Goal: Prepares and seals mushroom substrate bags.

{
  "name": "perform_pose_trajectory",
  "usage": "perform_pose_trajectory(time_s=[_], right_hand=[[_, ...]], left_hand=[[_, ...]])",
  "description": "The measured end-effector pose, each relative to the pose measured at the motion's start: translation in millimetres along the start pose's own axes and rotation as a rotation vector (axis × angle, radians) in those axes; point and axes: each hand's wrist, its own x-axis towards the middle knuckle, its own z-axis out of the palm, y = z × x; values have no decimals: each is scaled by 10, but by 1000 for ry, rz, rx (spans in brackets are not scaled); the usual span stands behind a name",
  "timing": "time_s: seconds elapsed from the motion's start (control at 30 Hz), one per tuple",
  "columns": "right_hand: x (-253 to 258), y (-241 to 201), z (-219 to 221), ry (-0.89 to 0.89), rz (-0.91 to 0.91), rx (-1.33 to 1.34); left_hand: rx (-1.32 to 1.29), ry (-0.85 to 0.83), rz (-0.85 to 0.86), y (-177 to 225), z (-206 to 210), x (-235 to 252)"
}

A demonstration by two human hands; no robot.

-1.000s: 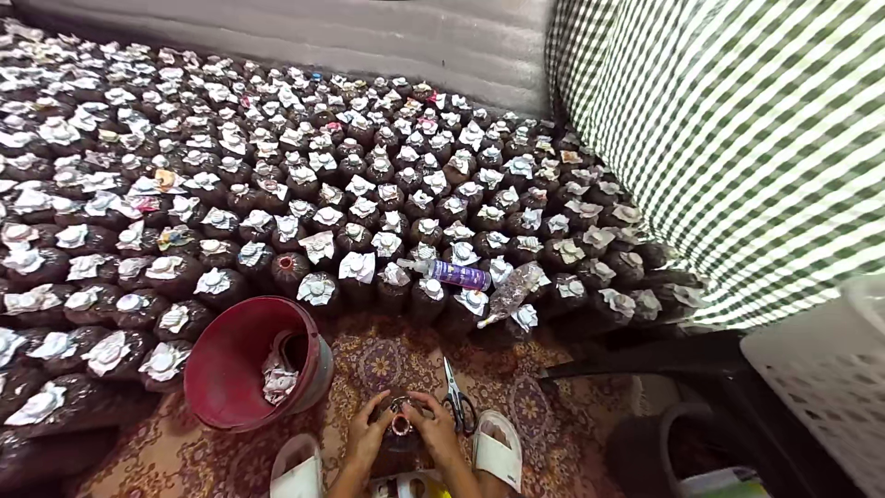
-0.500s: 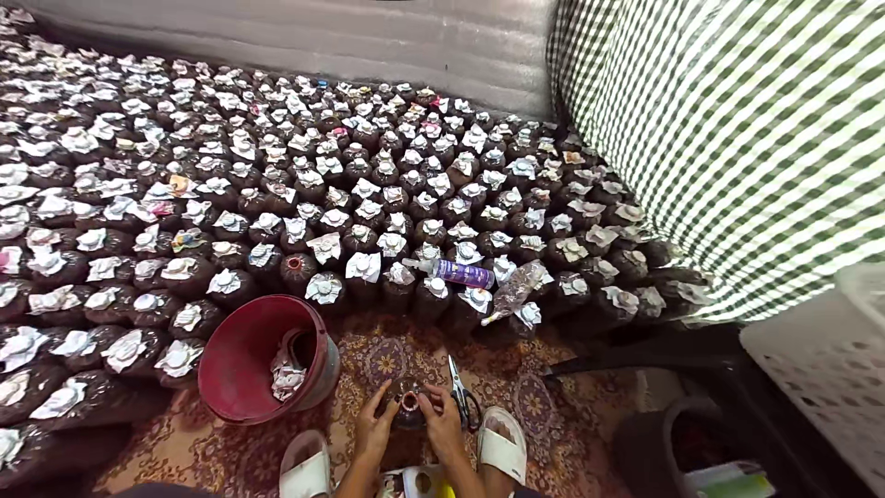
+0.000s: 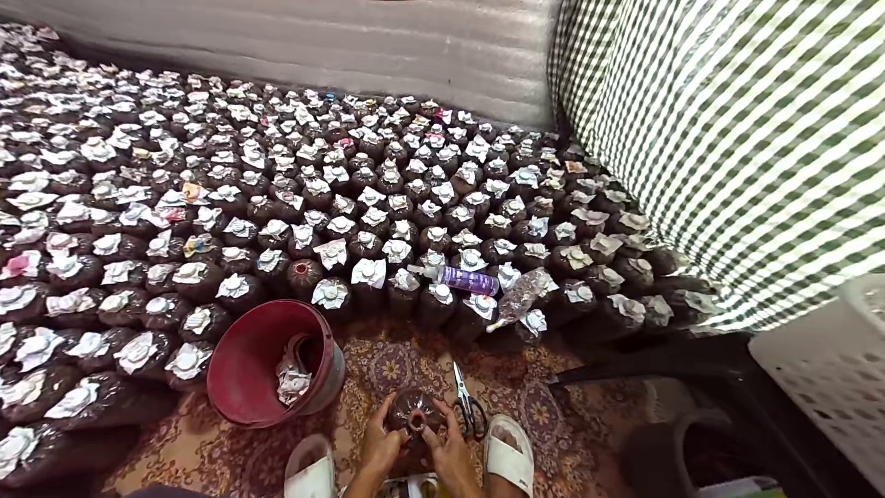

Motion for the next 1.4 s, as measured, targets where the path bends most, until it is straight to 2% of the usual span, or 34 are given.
perform_pose_trajectory(time_s=[0.07,0.13,0.23,0.3,0.37,0.53,0.67,0.73,0.83,0.9,0.97,1.13,1.2,1.27,1.3,1.33,1.37,1.4], right_hand=[[19,26,-28,-21,-34,-1],[0,-52,-155,-103,58,66],[42,-245,-306,-241,270,293],[53,-299,-256,-197,280,227],[154,-253,-123,-155,165,43],[226,-39,91,61,-17,-57],[383,-85,64,85,-34,-256],[369,-128,82,150,-67,-399],[338,-97,228,298,-147,-550],[265,-35,220,297,-127,-565],[288,-47,212,295,-130,-563],[310,2,331,410,-292,-619],[319,21,305,385,-289,-623],[322,-55,131,264,-168,-506],[352,-62,2,222,-80,-366],[385,-7,-126,222,-6,-228],[415,93,-219,299,46,-177],[465,204,-308,376,87,-255]], left_hand=[[0,-20,-24,-7,-20,-1],[-64,-103,-72,6,-96,-40],[-295,-239,-144,101,-242,-49],[-302,-212,-169,160,-217,-53],[-108,-158,-102,136,-142,56],[157,44,84,66,-25,219],[627,200,230,189,59,185],[680,227,216,230,124,155],[440,278,178,49,143,178],[299,262,141,-118,162,172],[295,276,177,-112,160,232],[370,345,228,-109,96,329],[391,332,219,-135,102,345],[294,288,123,-85,128,339],[172,267,26,-28,135,326],[25,250,-90,32,127,289],[-103,241,-203,70,105,229],[-179,243,-280,62,69,190]])
